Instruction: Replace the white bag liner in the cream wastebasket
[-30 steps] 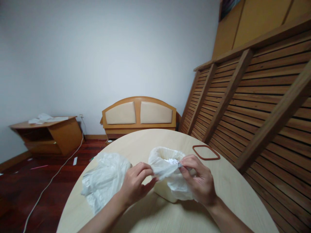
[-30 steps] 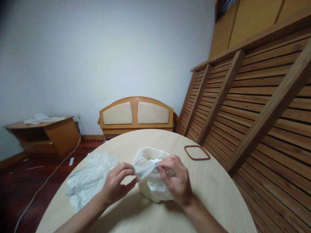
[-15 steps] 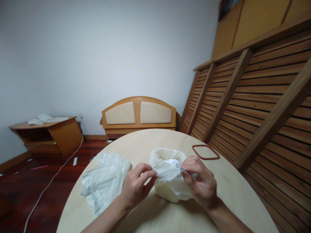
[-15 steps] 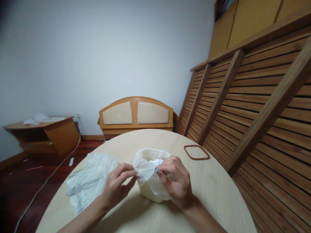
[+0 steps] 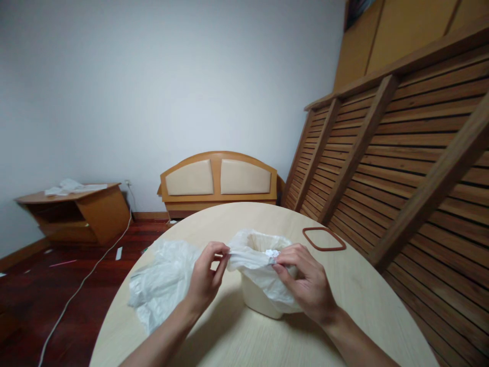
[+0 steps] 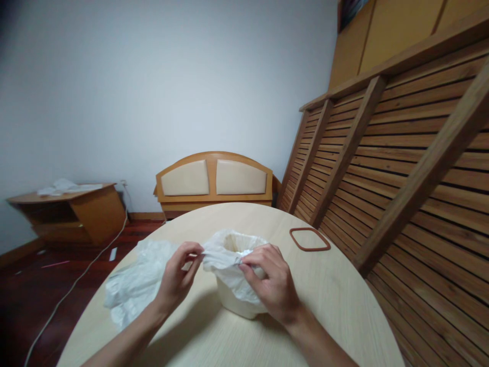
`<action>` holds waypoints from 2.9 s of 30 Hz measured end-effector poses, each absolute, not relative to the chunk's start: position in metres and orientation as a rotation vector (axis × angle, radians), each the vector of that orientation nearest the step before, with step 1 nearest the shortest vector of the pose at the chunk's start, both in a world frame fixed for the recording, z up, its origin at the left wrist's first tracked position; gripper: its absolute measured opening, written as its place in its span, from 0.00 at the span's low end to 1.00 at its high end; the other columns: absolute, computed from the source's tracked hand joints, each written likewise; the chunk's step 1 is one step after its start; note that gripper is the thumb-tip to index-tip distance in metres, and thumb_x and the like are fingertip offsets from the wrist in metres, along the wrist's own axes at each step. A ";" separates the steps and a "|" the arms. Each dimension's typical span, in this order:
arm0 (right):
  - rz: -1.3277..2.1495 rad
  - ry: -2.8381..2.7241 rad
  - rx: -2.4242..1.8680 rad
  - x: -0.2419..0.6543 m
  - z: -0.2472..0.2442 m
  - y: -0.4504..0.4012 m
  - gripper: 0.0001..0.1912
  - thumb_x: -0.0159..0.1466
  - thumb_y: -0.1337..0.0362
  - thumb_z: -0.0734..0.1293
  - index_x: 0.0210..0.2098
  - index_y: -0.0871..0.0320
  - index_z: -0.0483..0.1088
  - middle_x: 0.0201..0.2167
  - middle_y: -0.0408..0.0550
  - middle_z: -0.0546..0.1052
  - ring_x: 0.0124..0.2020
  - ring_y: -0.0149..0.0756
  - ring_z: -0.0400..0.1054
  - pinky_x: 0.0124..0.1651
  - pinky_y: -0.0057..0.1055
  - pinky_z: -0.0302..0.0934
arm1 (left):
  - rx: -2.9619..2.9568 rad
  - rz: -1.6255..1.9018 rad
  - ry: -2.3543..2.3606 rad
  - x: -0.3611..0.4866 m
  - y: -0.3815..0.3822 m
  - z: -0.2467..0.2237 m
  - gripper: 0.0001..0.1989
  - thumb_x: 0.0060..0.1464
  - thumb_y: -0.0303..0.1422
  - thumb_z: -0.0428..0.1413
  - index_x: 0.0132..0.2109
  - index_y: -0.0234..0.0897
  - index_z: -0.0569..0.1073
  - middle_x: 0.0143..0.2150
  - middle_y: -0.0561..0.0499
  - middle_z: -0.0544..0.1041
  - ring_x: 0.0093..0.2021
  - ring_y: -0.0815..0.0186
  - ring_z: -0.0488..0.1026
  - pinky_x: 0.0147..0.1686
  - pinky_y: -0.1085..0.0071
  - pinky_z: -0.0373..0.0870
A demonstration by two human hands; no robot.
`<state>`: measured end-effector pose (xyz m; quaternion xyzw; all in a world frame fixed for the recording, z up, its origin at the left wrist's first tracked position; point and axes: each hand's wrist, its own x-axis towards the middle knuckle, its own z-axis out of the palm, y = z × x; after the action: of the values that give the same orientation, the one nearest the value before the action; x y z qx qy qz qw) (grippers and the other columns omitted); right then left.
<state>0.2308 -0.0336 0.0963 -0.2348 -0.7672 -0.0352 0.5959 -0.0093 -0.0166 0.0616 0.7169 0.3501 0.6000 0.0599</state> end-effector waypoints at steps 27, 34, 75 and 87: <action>0.569 -1.434 -1.017 0.251 0.076 0.006 0.15 0.61 0.49 0.70 0.31 0.56 0.76 0.46 0.54 0.80 0.50 0.48 0.72 0.58 0.43 0.62 | 2.236 1.301 1.258 -0.015 -0.014 0.047 0.06 0.64 0.33 0.50 0.43 0.37 0.70 0.22 0.57 0.74 0.20 0.71 0.70 0.23 0.77 0.62; 0.616 -1.488 -1.010 0.246 0.076 -0.003 0.14 0.63 0.51 0.70 0.32 0.55 0.76 0.44 0.53 0.81 0.48 0.46 0.74 0.53 0.40 0.64 | 1.774 1.633 1.297 -0.020 -0.005 0.057 0.14 0.64 0.41 0.53 0.47 0.36 0.74 0.37 0.47 0.82 0.29 0.66 0.77 0.26 0.73 0.72; 0.282 -1.763 -0.716 0.239 0.093 -0.025 0.06 0.68 0.60 0.67 0.36 0.53 0.75 0.38 0.49 0.80 0.44 0.41 0.74 0.49 0.39 0.69 | 2.658 1.508 0.635 -0.010 -0.038 0.066 0.19 0.68 0.38 0.48 0.63 0.42 0.61 0.55 0.37 0.73 0.57 0.53 0.72 0.53 0.55 0.73; 0.457 -1.133 -0.867 0.278 0.080 0.020 0.22 0.60 0.42 0.71 0.38 0.55 0.72 0.32 0.49 0.80 0.33 0.40 0.75 0.36 0.33 0.69 | 2.837 1.481 0.643 -0.010 -0.030 0.069 0.06 0.66 0.36 0.50 0.45 0.40 0.68 0.36 0.46 0.75 0.38 0.61 0.73 0.45 0.61 0.74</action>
<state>0.2784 0.0196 0.0797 -0.3942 -0.5149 0.2077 0.7323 -0.0101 -0.0297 0.0689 0.8674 0.1967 0.4530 -0.0612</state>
